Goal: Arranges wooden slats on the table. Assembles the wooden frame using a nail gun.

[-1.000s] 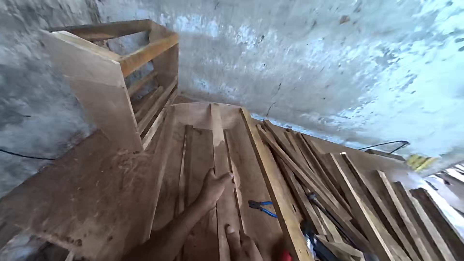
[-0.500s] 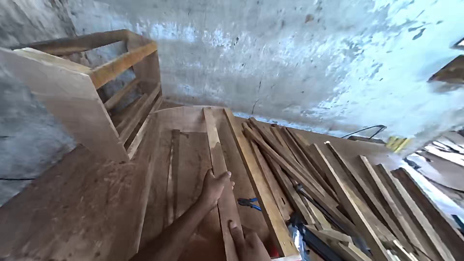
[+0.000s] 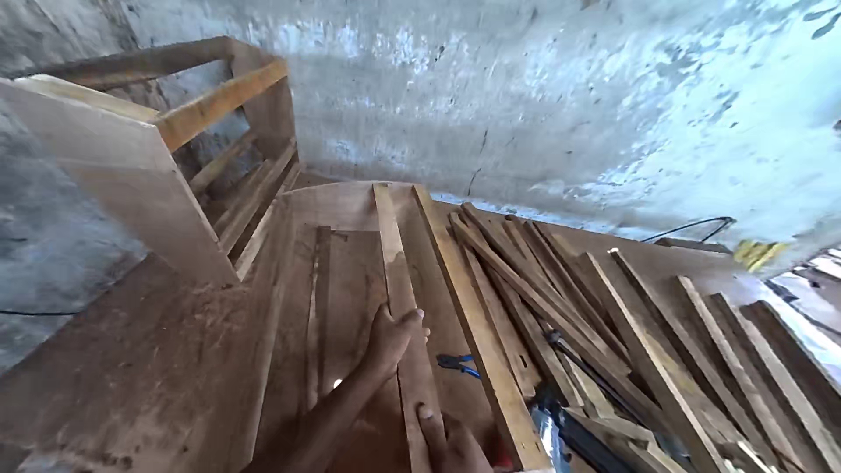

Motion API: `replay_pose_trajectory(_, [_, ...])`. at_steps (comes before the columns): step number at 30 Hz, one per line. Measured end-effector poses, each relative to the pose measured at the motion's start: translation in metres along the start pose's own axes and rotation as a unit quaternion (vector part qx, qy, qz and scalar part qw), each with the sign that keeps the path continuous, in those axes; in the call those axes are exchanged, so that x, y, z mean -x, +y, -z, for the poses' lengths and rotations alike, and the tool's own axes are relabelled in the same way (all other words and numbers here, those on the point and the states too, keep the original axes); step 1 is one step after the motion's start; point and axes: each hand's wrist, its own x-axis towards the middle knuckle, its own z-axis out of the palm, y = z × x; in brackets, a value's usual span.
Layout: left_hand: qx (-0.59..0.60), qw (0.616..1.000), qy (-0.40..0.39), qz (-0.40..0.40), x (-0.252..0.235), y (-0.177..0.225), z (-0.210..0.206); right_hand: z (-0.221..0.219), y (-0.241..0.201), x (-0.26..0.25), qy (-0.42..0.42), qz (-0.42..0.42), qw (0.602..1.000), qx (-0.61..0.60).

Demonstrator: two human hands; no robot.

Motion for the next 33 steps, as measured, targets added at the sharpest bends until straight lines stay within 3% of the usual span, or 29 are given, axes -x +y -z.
replay_pose_trajectory(6, [-0.022,1.000,-0.016,-0.007,0.008,-0.008,0.003,-0.001,0.005,-0.003,0.027,0.000,0.999,0.028])
replay_pose_trajectory(10, [-0.031,0.999,-0.013,0.002,0.009,-0.006,-0.003,0.007,0.018,-0.009,0.066,0.056,0.988,0.127])
replay_pose_trajectory(15, [-0.096,0.995,0.000,-0.010,-0.007,-0.015,-0.002,0.046,0.035,0.011,-0.035,0.116,0.971,0.208])
replay_pose_trajectory(20, [-0.050,0.998,-0.019,-0.037,-0.010,-0.022,-0.009,0.055,0.040,0.029,-0.034,0.160,0.957,0.238])
replay_pose_trajectory(27, [-0.041,0.998,-0.010,-0.043,-0.012,-0.033,-0.016,0.045,0.047,0.032,0.019,0.173,0.952,0.250])
replay_pose_trajectory(33, [-0.040,0.998,-0.009,-0.041,-0.011,-0.035,-0.018,0.044,0.041,0.036,0.015,0.146,0.955,0.257])
